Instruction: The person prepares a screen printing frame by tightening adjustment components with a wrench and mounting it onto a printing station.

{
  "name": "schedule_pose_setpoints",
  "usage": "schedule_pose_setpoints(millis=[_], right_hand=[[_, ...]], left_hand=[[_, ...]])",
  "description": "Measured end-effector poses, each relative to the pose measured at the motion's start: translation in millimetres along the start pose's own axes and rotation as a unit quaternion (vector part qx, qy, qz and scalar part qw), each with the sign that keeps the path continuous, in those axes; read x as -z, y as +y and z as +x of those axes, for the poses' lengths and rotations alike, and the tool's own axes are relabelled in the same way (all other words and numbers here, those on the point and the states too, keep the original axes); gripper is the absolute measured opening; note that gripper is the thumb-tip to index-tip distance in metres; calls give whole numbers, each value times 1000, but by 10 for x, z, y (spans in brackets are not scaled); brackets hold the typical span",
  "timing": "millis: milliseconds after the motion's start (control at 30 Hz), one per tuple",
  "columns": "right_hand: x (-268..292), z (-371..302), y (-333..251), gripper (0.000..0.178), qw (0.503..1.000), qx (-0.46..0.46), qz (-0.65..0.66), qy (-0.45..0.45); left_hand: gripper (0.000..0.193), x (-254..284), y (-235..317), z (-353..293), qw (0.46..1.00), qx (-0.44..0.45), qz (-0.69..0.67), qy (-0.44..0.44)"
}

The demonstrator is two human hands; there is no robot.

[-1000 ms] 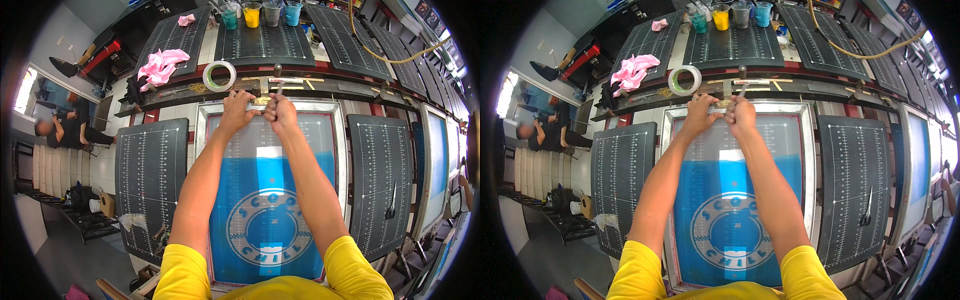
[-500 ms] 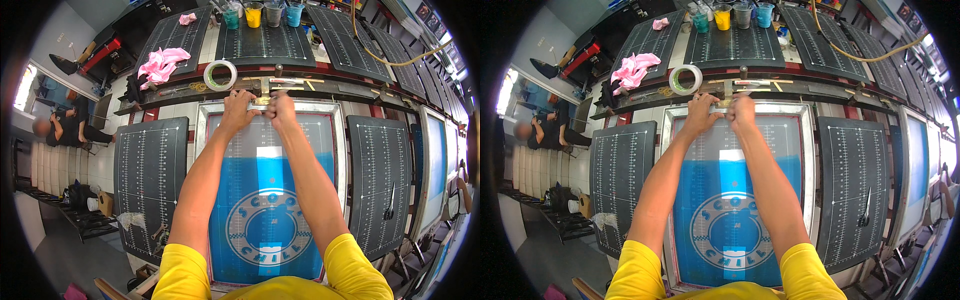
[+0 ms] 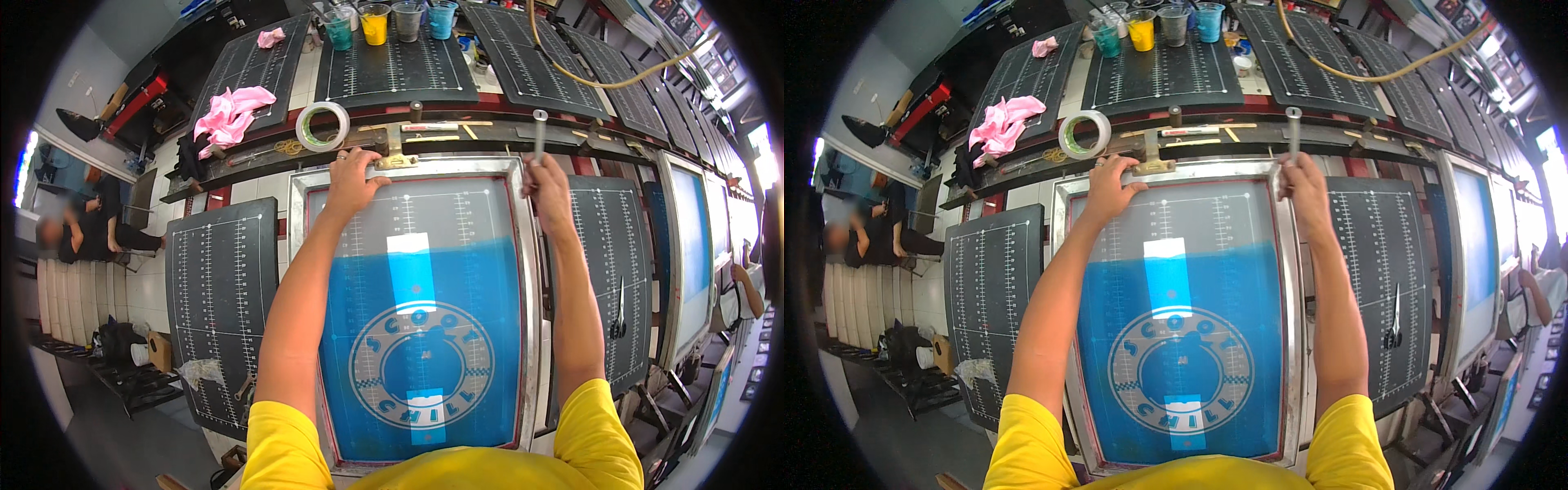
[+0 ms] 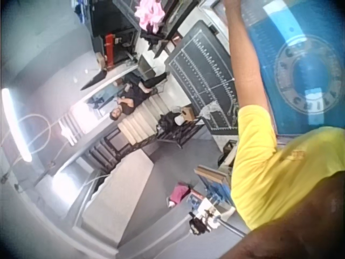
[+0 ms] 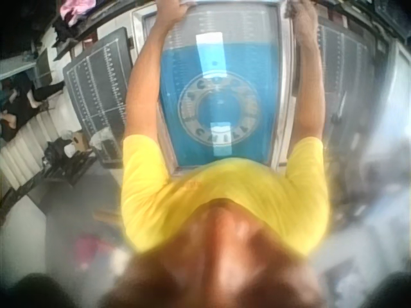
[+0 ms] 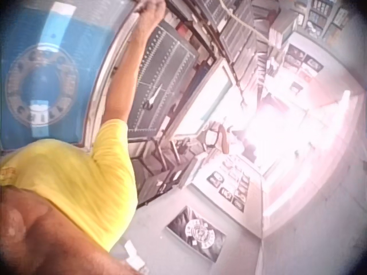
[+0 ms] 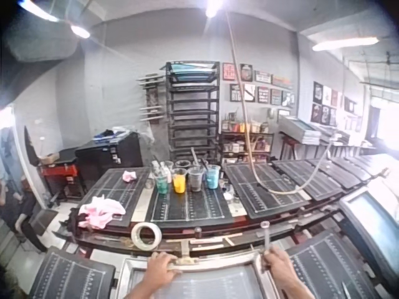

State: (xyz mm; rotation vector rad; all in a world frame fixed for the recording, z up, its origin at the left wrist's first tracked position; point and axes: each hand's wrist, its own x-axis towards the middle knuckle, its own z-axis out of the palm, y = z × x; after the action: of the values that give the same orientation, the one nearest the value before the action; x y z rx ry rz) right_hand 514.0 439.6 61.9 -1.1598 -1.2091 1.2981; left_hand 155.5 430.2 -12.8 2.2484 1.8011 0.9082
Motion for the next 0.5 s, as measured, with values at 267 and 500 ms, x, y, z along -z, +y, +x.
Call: schedule_pose_setpoints(millis=[267,500], right_hand=[[870,-1246,-68,33,974,-15,-188,123],[949,-3018,367,26,923,-118,-343,127]], left_hand=[[54,550,152,-711,983,105,-147,14],[42,1189,637,-2838,975,208,-54,56]])
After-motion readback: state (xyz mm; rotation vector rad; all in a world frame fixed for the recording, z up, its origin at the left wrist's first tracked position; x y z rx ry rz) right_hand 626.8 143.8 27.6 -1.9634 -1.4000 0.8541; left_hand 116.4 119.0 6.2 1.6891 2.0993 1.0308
